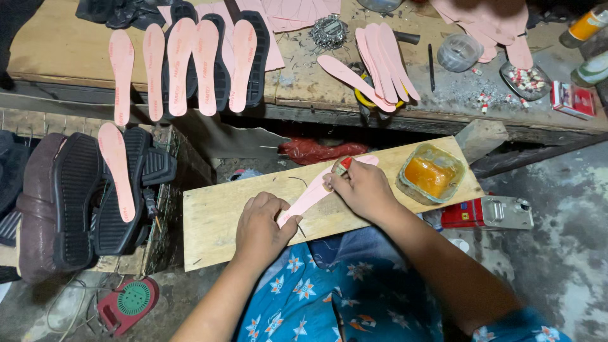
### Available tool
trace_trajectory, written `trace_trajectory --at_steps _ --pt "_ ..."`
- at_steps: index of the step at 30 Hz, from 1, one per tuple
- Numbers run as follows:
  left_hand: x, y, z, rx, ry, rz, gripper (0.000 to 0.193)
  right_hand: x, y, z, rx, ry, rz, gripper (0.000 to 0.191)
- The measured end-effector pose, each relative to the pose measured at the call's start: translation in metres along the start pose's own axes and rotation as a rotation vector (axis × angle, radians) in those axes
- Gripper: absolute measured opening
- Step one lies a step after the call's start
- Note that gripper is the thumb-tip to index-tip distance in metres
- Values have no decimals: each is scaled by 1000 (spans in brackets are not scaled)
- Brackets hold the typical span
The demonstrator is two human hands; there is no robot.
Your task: The person applies adhesive to pink shoe insoles using a brush and then presses them into brown slip-on shoes. The person repeatedly picks up insoles, applies glue, and inserts them into shoes, tapping them into place.
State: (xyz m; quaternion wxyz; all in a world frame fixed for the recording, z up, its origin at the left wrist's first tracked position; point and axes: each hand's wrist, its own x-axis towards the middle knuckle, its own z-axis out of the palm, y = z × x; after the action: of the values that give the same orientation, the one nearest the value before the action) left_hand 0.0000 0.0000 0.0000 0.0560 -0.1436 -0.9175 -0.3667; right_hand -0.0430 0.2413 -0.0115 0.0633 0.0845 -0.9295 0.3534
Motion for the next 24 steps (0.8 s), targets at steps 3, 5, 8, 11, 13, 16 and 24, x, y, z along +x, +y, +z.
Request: trace_trajectory --at_steps 3,5,8,11,13,16,24 --pt "45 206 1 -15 -10 5 21 -9 13 -214 -54 8 25 27" --pt "62 283 -2 -14 -29 -4 20 -9 17 -298 -226 58 30 30" --pt "68 295 -1 1 -33 0 18 -8 21 -316 -240 129 -99 27" --pt "69 292 6 -9 -37 0 18 -11 25 -312 -111 101 -75 30" --pt "70 288 12 -17 -47 -12 19 -14 25 -303 -44 67 -20 29" --pt "71 276 17 -77 -19 66 20 -18 17 -286 34 48 -9 27" --pt "80 241 11 -489 -54 -374 12 -34 -26 -250 320 -81 -2 24"
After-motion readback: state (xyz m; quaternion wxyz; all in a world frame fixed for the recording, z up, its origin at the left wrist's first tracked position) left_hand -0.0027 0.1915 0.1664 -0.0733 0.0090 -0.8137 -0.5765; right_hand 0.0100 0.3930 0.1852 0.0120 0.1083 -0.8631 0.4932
